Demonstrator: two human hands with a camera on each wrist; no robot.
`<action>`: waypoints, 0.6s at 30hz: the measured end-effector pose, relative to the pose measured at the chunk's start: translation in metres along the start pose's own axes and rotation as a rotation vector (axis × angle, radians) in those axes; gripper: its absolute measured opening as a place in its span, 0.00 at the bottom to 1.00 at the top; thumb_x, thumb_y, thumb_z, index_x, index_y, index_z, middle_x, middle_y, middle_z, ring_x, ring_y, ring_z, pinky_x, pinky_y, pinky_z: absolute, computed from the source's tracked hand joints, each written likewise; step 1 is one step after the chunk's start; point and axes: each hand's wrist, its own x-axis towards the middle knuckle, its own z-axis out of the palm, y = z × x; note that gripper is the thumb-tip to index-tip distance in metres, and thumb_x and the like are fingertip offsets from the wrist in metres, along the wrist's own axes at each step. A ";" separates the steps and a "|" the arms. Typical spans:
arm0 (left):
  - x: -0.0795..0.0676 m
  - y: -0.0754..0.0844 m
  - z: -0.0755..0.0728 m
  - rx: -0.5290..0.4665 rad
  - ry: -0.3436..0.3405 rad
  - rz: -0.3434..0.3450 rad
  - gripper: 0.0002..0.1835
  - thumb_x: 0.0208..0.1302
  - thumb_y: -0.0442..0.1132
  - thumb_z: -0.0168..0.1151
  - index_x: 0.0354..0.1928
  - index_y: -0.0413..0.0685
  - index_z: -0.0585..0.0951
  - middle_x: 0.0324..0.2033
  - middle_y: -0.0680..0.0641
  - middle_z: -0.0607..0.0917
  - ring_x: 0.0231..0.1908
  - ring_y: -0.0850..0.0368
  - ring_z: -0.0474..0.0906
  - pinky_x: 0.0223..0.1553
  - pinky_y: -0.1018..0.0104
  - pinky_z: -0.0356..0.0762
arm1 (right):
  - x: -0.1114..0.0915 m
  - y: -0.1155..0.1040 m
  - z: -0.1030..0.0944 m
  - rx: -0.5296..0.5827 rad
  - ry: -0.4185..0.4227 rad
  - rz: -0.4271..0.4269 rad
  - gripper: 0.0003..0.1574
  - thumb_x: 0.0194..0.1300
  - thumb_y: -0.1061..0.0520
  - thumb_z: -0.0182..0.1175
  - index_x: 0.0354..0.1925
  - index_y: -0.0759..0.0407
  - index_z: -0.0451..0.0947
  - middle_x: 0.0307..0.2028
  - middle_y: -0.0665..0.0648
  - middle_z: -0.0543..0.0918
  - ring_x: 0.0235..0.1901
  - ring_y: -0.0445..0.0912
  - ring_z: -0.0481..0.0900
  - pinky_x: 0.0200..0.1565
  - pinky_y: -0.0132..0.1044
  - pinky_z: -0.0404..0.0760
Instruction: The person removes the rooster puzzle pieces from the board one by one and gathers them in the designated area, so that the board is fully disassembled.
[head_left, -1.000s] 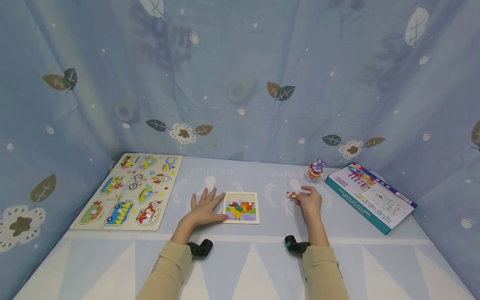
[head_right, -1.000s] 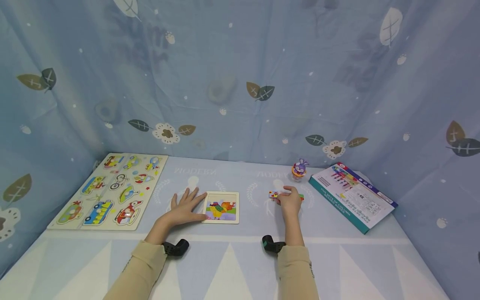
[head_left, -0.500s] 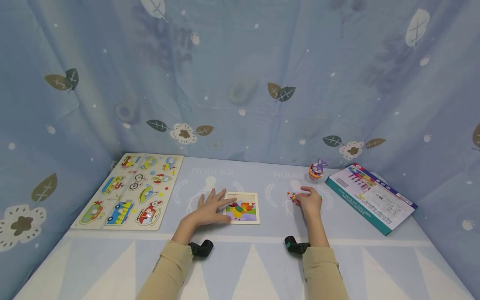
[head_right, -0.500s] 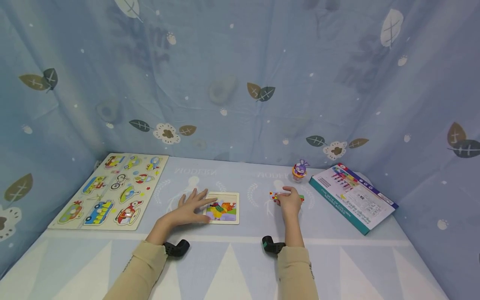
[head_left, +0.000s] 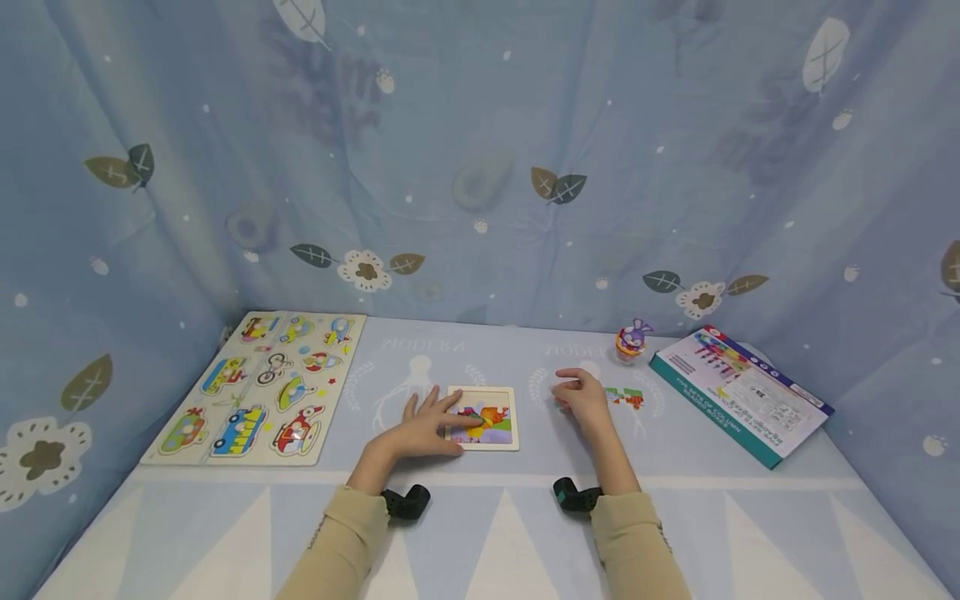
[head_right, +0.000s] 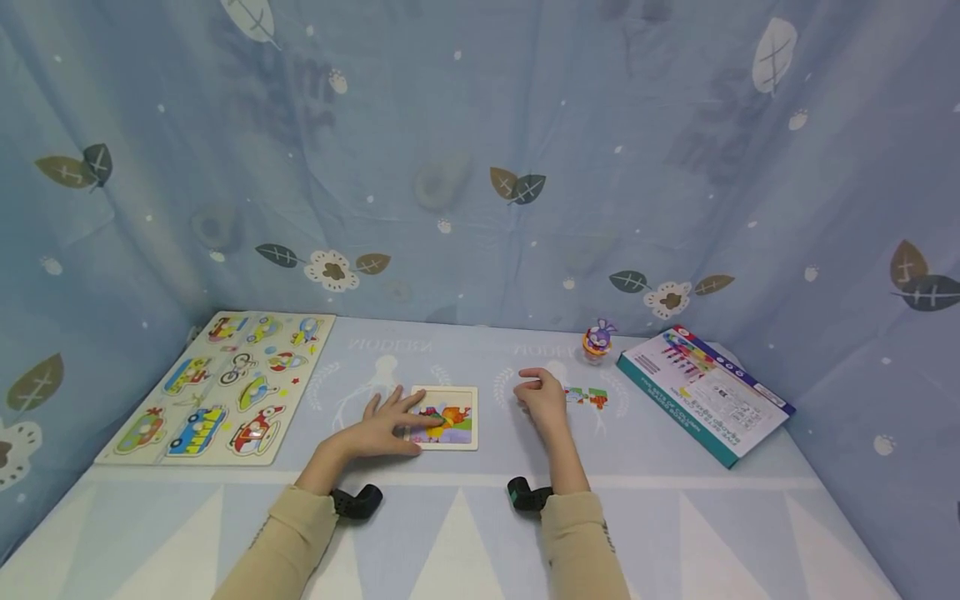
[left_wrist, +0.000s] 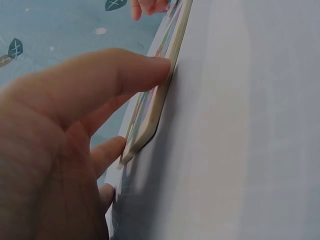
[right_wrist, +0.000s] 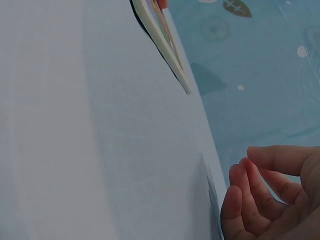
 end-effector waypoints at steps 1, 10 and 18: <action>0.000 0.001 0.000 0.000 0.004 -0.001 0.27 0.54 0.48 0.63 0.59 0.59 0.76 0.70 0.41 0.53 0.69 0.35 0.32 0.62 0.35 0.23 | -0.001 -0.001 0.003 0.006 -0.015 -0.010 0.20 0.57 0.67 0.58 0.50 0.69 0.74 0.31 0.58 0.80 0.24 0.40 0.76 0.26 0.30 0.75; -0.001 0.003 0.000 0.001 0.023 0.004 0.26 0.53 0.47 0.63 0.58 0.58 0.77 0.70 0.40 0.54 0.69 0.33 0.34 0.61 0.34 0.24 | -0.005 -0.003 0.017 -0.019 -0.107 -0.076 0.17 0.57 0.66 0.60 0.47 0.68 0.75 0.30 0.59 0.78 0.25 0.45 0.77 0.26 0.32 0.74; 0.000 0.002 0.001 -0.001 0.021 -0.009 0.27 0.53 0.47 0.63 0.58 0.58 0.76 0.70 0.41 0.53 0.69 0.34 0.33 0.61 0.34 0.24 | -0.006 0.001 0.023 -0.091 -0.277 -0.186 0.14 0.54 0.60 0.64 0.41 0.60 0.78 0.29 0.57 0.79 0.25 0.46 0.75 0.24 0.35 0.71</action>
